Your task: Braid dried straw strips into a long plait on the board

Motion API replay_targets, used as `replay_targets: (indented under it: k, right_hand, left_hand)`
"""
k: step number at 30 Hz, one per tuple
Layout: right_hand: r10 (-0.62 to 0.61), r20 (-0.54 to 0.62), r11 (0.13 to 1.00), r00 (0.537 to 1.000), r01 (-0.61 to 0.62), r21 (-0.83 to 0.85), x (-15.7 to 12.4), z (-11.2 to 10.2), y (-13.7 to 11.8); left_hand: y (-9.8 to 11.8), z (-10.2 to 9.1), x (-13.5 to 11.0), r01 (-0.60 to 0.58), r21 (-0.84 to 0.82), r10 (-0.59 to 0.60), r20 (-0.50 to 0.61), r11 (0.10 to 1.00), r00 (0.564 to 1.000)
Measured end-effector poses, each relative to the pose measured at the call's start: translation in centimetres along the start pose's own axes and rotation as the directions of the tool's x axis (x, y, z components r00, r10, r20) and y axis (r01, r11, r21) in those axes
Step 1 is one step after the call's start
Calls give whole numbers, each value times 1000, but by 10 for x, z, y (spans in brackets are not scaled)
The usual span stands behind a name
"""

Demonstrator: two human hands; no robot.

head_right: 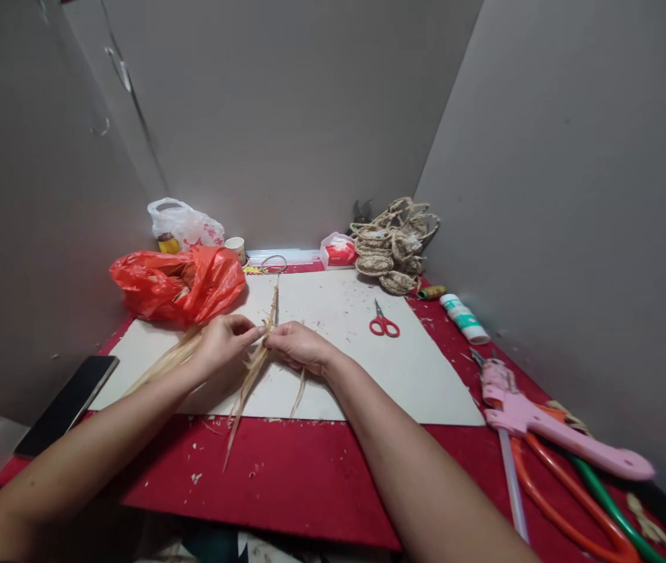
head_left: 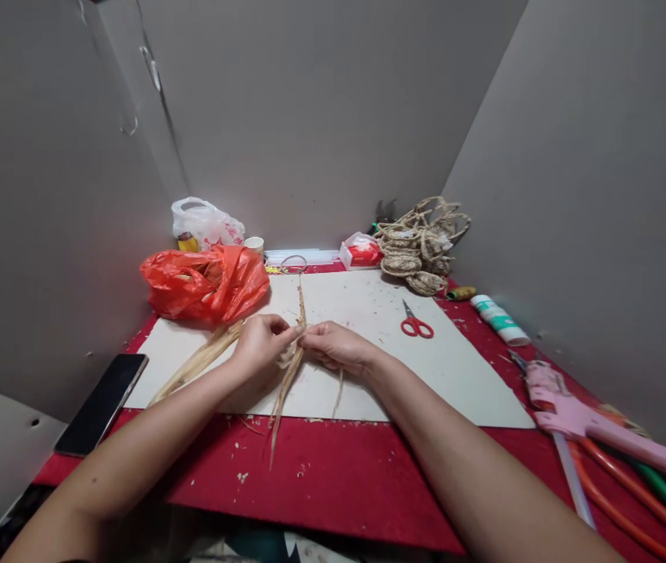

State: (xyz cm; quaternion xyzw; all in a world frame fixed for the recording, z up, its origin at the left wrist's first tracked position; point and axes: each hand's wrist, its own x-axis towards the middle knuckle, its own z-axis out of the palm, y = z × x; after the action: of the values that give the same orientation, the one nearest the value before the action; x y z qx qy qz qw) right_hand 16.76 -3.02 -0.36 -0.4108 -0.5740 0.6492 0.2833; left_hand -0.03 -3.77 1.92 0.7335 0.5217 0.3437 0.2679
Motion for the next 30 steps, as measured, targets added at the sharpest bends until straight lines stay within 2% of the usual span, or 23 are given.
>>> replay_targets:
  k: [2, 5, 9, 11, 13, 15, 18, 20, 27, 30]
  right_hand:
    - [-8, -2, 1000, 1000, 8, -11, 1, 0, 0]
    - [-10, 4, 1000, 1000, 10, -17, 1, -1, 2]
    - [-30, 72, 999, 997, 28, 26, 1, -6, 3]
    - [-24, 91, 998, 996, 19, 53, 0, -8, 4]
    - [-11, 107, 997, 994, 2, 78, 0, -10, 4]
    - [-9, 127, 994, 992, -4, 106, -1, -12, 4]
    - [-10, 160, 990, 987, -13, 138, -1, -13, 4]
    - [-2, 170, 990, 985, -22, 139, -2, -14, 3]
    - [-3, 174, 996, 985, -11, 83, -1, -16, 6]
    - [2, 145, 1000, 989, -2, -4, -2, -16, 5]
  left_hand:
    - [-1, 14, 8, 60, -162, -61, -2, 985, 998]
    - [-2, 21, 15, 132, -355, -129, 30, 926, 991]
    - [-6, 15, 19, 273, -512, -223, 158, 815, 962]
    - [-9, 8, 20, 292, -549, -222, 191, 783, 956]
    - [-12, -2, 20, 269, -567, -164, 230, 779, 959]
    - [-13, -11, 19, 259, -560, -80, 323, 787, 943]
    - [-15, -17, 19, 269, -501, 17, 494, 822, 869]
    - [-16, -15, 19, 268, -468, 40, 550, 842, 834]
    - [-18, -5, 23, 314, -423, -1, 594, 850, 804]
    - [-19, -5, 25, 320, -433, -19, 571, 843, 821]
